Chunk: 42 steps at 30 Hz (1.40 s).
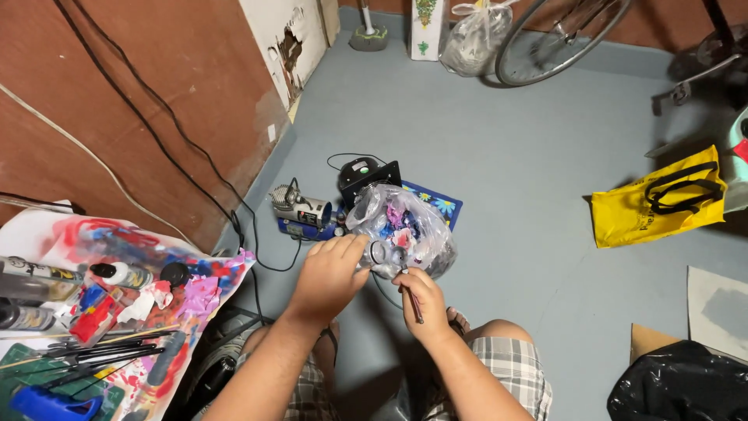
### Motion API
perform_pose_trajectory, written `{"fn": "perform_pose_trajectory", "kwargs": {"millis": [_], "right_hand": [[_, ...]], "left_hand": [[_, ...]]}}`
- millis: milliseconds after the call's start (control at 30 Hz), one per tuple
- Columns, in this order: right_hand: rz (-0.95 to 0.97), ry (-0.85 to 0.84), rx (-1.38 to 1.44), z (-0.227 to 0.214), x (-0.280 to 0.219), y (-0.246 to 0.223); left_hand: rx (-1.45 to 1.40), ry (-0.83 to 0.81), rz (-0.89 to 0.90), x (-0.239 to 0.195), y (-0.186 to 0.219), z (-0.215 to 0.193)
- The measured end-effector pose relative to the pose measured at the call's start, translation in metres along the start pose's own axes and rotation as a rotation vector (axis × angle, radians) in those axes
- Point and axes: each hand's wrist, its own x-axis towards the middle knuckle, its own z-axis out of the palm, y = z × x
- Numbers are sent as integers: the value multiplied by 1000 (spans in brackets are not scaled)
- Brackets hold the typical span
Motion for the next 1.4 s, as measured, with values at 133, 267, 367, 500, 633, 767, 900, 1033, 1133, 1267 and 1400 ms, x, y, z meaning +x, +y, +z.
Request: {"fn": "perform_pose_trajectory", "kwargs": {"millis": [133,267,367,500,633,767,900,1033,1133,1267,1400], "right_hand": [[-15,-4,-22,0,5,-11],[-11,-10,-40,0,5,-12],[-11,-11,-44,0,6,-14],[-1,-17,-39,0,4,-14],[11,-14,-41,2,2,-13],[12,-15,-40,2,2,-13],[16,-21,-40,3,0,-10],[15,-14,-35,4,0,-8],[15,-12,-30,4,0,-7],[20,-17,-29,4,-1,-7],[27,-20,-27,4,0,-9]], "left_hand": [[24,-13,33,3,0,1],[70,-25,65,5,-2,1],[98,-39,86,7,-1,-2],[149,-39,109,7,0,-6],[170,-51,135,7,-1,-8],[198,-54,146,10,1,-13],[219,-47,163,13,2,-16],[220,-34,172,14,2,-17],[225,-44,170,14,2,-15],[228,-45,180,14,1,-15],[229,-44,180,13,0,-12]]}}
